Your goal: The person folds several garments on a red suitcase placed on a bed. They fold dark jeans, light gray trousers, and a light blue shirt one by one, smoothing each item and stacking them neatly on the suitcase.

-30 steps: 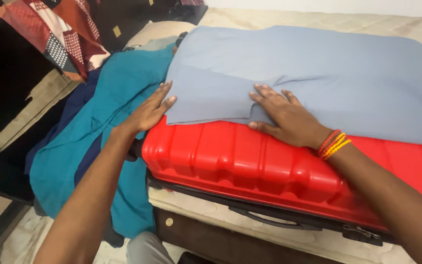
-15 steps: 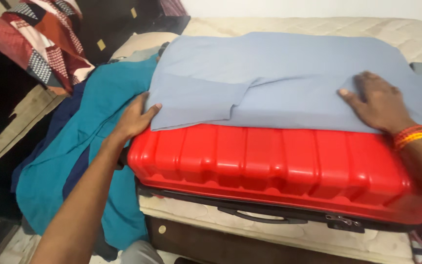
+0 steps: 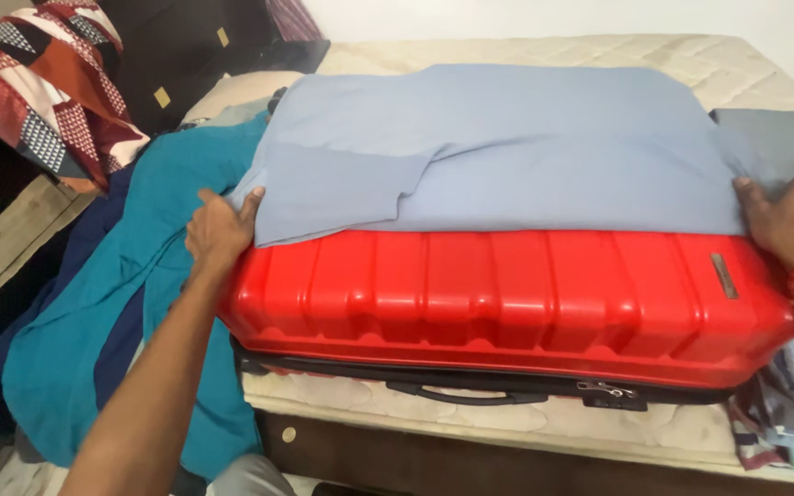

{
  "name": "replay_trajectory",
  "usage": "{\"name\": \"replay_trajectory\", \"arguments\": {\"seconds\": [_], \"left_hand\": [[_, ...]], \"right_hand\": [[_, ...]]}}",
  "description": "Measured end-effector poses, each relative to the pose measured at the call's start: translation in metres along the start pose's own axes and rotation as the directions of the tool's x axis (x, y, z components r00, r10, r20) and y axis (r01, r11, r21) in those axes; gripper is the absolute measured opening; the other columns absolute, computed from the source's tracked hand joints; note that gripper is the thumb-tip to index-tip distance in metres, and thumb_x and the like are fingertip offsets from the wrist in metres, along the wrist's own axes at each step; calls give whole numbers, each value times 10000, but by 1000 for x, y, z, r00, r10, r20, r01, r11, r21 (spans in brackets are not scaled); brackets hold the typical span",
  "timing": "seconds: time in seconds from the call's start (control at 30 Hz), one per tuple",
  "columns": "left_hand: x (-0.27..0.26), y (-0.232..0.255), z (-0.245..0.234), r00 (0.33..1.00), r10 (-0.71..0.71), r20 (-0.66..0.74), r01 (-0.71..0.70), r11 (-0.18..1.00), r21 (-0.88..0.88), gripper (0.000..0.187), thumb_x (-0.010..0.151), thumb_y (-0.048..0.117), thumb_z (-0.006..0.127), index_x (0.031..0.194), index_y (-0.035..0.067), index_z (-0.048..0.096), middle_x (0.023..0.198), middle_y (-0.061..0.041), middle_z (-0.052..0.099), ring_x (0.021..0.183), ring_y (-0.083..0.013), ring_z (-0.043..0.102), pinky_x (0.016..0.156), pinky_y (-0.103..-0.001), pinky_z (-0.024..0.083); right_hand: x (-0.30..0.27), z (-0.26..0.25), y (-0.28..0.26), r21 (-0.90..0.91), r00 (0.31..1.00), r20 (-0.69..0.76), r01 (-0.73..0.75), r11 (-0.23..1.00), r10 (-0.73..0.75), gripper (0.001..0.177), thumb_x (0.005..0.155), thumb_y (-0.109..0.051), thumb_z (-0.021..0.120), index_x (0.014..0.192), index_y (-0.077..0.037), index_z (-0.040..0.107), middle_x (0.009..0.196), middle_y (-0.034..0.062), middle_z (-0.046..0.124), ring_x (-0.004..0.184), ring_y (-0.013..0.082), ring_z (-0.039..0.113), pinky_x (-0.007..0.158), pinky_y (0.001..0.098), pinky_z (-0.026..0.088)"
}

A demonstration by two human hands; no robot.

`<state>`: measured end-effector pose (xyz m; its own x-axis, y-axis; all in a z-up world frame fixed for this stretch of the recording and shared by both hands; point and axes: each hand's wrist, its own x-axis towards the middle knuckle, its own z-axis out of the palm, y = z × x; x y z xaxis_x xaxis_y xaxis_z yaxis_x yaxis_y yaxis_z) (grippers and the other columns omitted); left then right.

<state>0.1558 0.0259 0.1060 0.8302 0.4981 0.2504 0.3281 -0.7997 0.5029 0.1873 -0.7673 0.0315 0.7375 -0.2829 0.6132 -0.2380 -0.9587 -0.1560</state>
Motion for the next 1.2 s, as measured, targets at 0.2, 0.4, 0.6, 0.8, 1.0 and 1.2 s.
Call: {"name": "replay_trajectory", "arguments": {"seconds": [0.2, 0.4, 0.6, 0.8, 1.0, 1.2], "left_hand": [[16, -11, 9, 948, 184, -258, -231, 959, -163, 546, 966, 300, 773, 1252, -49, 465, 1073, -338, 673, 1019, -515, 638, 874, -576, 495], [7, -14, -23, 999, -12, -35, -7, 861, -508, 538, 899, 191, 770, 1261, -25, 437, 1059, -236, 672, 769, -289, 684, 606, -433, 545], [-39, -25, -60, 997, -25, 75, 56, 891, -451, 643, 869, 193, 801, 1344, -23, 426, 992, -191, 662, 708, -244, 672, 543, -394, 558], [-89, -37, -76, 975, -108, 192, 178, 899, -399, 659, 831, 235, 826, 1335, -9, 478, 895, -212, 671, 633, -285, 649, 460, -434, 515], [-66, -69, -69, 997, -29, 77, 58, 913, -403, 676, 746, 282, 919, 1191, -74, 555, 953, -159, 654, 695, -233, 699, 491, -392, 607], [-60, -57, -70, 970, -131, 205, 211, 872, -441, 641, 830, 399, 831, 1207, -65, 598, 968, -229, 694, 723, -344, 723, 525, -473, 605]], "right_hand": [[13, -37, -23, 367, 877, 260, -477, 799, 404, 730, 935, -449, 839, 1236, 135, 521, 927, 303, 639, 775, 393, 663, 705, 525, 543], [12, -8, 34, 479, 714, 579, -689, 543, 395, 641, 990, -431, 713, 1383, 45, 539, 1157, 231, 679, 945, 302, 689, 872, 425, 540], [-16, 6, 85, 490, 548, 822, -819, 298, 154, 512, 1061, -450, 601, 1377, -48, 619, 1169, 157, 717, 948, 237, 714, 898, 389, 557], [-64, -11, 97, 530, 621, 759, -764, 367, 195, 466, 1073, -415, 633, 1322, -20, 630, 1158, 205, 699, 928, 280, 708, 860, 412, 572], [-72, -45, 63, 588, 810, 534, -561, 583, 242, 419, 1082, -375, 688, 1262, 2, 652, 1174, 237, 677, 968, 308, 705, 866, 415, 581], [-70, -88, -4, 574, 982, 184, -150, 805, 52, 382, 1090, -335, 742, 1202, 24, 674, 1190, 270, 654, 1007, 336, 702, 872, 419, 591]]}}
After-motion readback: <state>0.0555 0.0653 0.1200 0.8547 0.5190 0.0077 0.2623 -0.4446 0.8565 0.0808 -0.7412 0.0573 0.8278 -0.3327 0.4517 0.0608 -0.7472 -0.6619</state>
